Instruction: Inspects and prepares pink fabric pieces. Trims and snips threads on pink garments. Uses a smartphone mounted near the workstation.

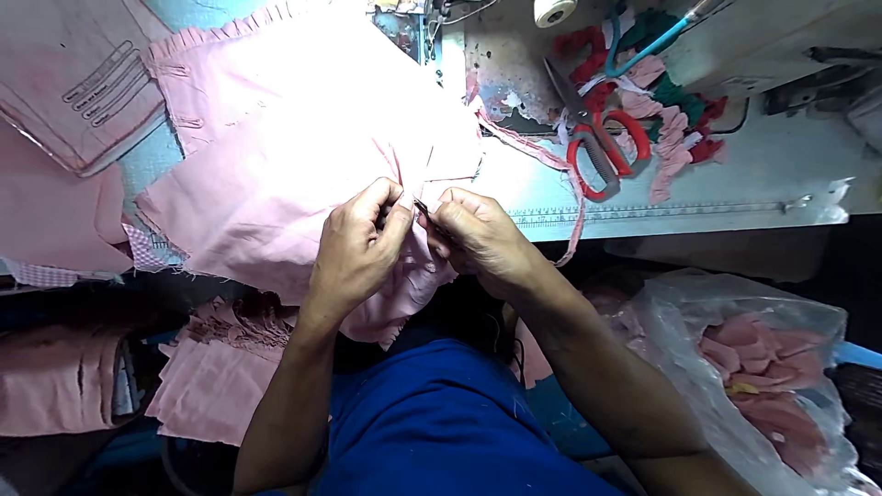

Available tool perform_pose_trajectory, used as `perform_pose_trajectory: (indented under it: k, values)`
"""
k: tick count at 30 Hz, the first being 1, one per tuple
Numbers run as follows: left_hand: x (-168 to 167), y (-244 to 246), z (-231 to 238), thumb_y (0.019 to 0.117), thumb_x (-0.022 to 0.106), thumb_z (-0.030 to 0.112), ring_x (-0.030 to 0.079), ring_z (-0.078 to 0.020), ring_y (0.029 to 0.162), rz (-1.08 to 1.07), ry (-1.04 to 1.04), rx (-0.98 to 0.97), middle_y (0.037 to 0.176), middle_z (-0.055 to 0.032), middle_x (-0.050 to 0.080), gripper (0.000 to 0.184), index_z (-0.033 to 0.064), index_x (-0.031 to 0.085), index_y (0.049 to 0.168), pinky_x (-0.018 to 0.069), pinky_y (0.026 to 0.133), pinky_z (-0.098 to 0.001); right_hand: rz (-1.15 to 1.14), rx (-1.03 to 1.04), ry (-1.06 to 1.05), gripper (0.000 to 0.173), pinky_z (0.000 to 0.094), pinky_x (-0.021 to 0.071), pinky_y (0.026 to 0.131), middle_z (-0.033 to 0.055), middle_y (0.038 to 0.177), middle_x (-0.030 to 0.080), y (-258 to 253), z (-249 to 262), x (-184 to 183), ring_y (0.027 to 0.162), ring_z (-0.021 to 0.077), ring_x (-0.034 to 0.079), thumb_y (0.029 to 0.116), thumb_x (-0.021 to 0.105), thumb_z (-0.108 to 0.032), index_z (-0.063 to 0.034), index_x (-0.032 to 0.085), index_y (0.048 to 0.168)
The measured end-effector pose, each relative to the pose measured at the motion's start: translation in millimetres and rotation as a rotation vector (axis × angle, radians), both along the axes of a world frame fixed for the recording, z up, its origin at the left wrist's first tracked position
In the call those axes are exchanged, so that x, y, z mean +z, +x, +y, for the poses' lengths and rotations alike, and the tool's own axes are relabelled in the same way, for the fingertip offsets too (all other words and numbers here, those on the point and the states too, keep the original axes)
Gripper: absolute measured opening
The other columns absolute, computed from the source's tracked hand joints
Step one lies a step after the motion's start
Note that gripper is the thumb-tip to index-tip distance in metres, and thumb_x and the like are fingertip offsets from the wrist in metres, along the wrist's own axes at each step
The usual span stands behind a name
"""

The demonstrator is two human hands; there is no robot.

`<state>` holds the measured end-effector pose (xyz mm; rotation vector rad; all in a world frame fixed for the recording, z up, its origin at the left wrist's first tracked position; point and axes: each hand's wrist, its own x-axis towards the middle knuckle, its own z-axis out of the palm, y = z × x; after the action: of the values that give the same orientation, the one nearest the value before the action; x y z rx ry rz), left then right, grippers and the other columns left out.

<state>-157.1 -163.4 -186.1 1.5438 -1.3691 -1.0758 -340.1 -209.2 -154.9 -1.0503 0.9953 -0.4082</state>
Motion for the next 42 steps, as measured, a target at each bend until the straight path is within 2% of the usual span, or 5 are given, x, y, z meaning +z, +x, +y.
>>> perform_pose_trajectory:
  k: [17, 25, 28, 34, 42]
  values:
    - [3.5, -1.5, 5.2, 0.1066, 0.050, 0.021, 0.056, -0.0075, 0.058, -0.043, 0.017, 0.010, 0.071, 0.0029, 0.058, 0.019, 0.0139, 0.064, 0.096, 0.0468, 0.051, -0.0253, -0.090, -0.050, 0.077, 0.023, 0.0162, 0.0271, 0.039, 0.0027, 0.062, 0.049, 3.7, 0.3, -4.8, 0.043, 0.0041, 0.035, 0.1080, 0.044, -0.018, -0.0092, 0.054, 0.089]
    - [3.0, -0.8, 4.4, 0.1063, 0.050, 0.020, 0.057, -0.0077, 0.058, -0.041, 0.009, 0.003, 0.071, 0.0026, 0.058, 0.018, 0.0134, 0.064, 0.096, 0.0479, 0.051, -0.0254, -0.077, -0.097, -0.001, 0.022, 0.0175, 0.0298, 0.039, 0.0028, 0.059, 0.046, 6.0, 4.1, -4.6, 0.042, 0.0057, 0.036, 0.1054, 0.048, -0.015, -0.0092, 0.053, 0.085]
    - [1.3, -1.4, 5.3, 0.1058, 0.049, 0.018, 0.057, -0.0070, 0.061, -0.032, -0.020, 0.008, 0.073, 0.0029, 0.058, 0.018, 0.0129, 0.064, 0.096, 0.0477, 0.053, -0.0250, -0.106, -0.151, 0.035, 0.023, 0.0162, 0.0285, 0.038, 0.0005, 0.060, 0.045, 4.8, 0.3, -3.1, 0.042, 0.0039, 0.034, 0.1091, 0.043, -0.022, -0.0105, 0.056, 0.094]
    - [1.9, -1.8, 5.1, 0.1056, 0.050, 0.019, 0.056, -0.0056, 0.060, -0.039, -0.027, 0.010, 0.073, 0.0038, 0.058, 0.017, 0.0127, 0.065, 0.099, 0.0467, 0.053, -0.0231, 0.047, -0.010, -0.172, 0.018, 0.0200, 0.0332, 0.039, 0.0040, 0.061, 0.049, 1.6, 0.5, 5.0, 0.043, 0.0086, 0.041, 0.1051, 0.050, -0.016, -0.0087, 0.055, 0.090]
    - [0.7, -2.6, 5.1, 0.1068, 0.050, 0.021, 0.056, -0.0067, 0.058, -0.045, -0.035, 0.009, 0.073, 0.0032, 0.059, 0.018, 0.0128, 0.064, 0.099, 0.0476, 0.051, -0.0241, -0.010, -0.010, 0.007, 0.023, 0.0176, 0.0312, 0.040, 0.0034, 0.060, 0.050, 4.6, -4.8, -1.4, 0.043, 0.0056, 0.040, 0.1070, 0.045, -0.017, -0.0079, 0.053, 0.087]
